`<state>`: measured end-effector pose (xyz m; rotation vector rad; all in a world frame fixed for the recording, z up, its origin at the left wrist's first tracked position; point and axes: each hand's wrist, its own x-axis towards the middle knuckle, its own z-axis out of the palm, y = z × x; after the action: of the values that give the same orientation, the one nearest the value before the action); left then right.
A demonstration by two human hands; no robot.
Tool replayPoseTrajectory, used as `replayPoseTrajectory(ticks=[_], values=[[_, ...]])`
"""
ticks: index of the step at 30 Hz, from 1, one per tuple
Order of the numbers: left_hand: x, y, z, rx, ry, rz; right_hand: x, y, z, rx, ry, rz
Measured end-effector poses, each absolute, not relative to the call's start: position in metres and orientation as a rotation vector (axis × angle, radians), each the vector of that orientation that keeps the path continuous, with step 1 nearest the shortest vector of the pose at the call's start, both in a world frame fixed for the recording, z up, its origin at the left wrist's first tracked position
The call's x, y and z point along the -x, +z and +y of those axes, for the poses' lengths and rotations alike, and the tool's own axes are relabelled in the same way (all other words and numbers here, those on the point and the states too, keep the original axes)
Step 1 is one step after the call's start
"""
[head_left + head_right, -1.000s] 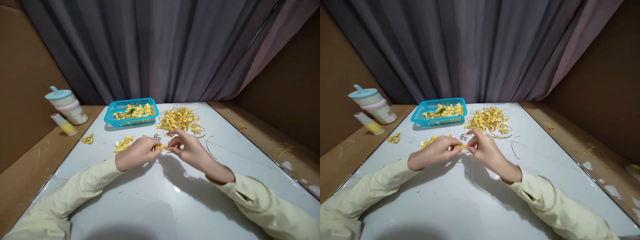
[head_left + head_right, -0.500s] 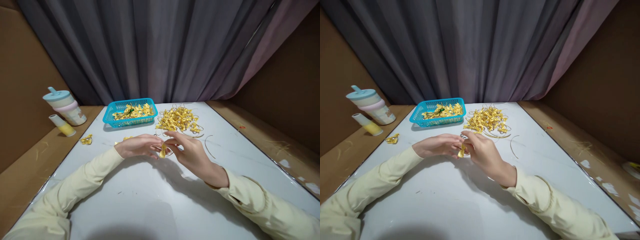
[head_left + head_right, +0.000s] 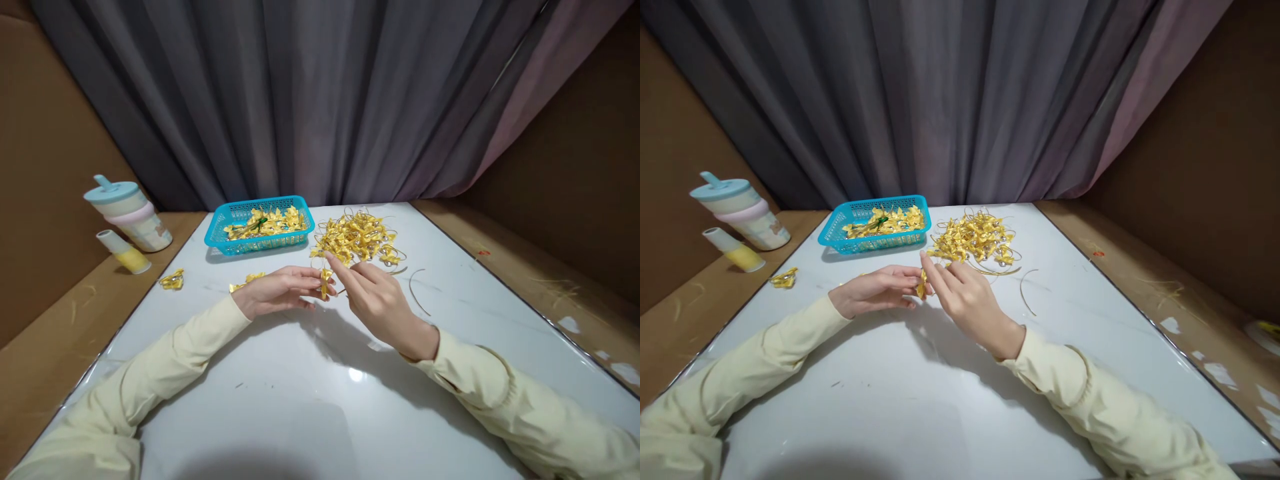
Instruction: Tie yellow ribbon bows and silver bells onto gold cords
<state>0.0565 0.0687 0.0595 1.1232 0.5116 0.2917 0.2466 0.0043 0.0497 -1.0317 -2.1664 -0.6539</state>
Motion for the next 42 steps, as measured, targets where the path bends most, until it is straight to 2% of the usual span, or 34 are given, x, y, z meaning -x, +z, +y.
replayPoseTrajectory(ticks=[2,7,13,19,21,27,29,34,42], values=[[-0.059,0.061,0.065,-1.227,0.345,0.577,-0.246,0.047,0.008,1.069,-0.541,-2.097],[-0.067,0.065,0.053,-1.547,0.513,0.742,-0.246,0.045,0.017,1.248,0.0,-1.903],[-0.069,0.07,0.042,-1.639,0.473,0.812,-0.247,0.039,0.019,1.173,-0.172,-2.053],[-0.068,0.071,0.04,-1.719,0.569,0.774,-0.252,0.048,0.027,1.419,0.441,-1.835],[-0.068,0.071,0.041,-1.708,0.556,0.778,-0.254,0.051,0.029,1.47,0.422,-1.849],[-0.064,0.068,0.05,-1.374,0.501,0.765,-0.254,0.052,0.021,1.532,-0.011,-2.168],[-0.064,0.067,0.053,-1.229,0.48,0.711,-0.254,0.054,0.02,1.522,0.037,-2.168],[-0.063,0.066,0.058,-1.032,0.465,0.67,-0.255,0.064,0.021,1.384,0.448,-2.055],[-0.063,0.066,0.061,-1.038,0.418,0.67,-0.26,0.064,0.022,1.263,0.359,-2.177]])
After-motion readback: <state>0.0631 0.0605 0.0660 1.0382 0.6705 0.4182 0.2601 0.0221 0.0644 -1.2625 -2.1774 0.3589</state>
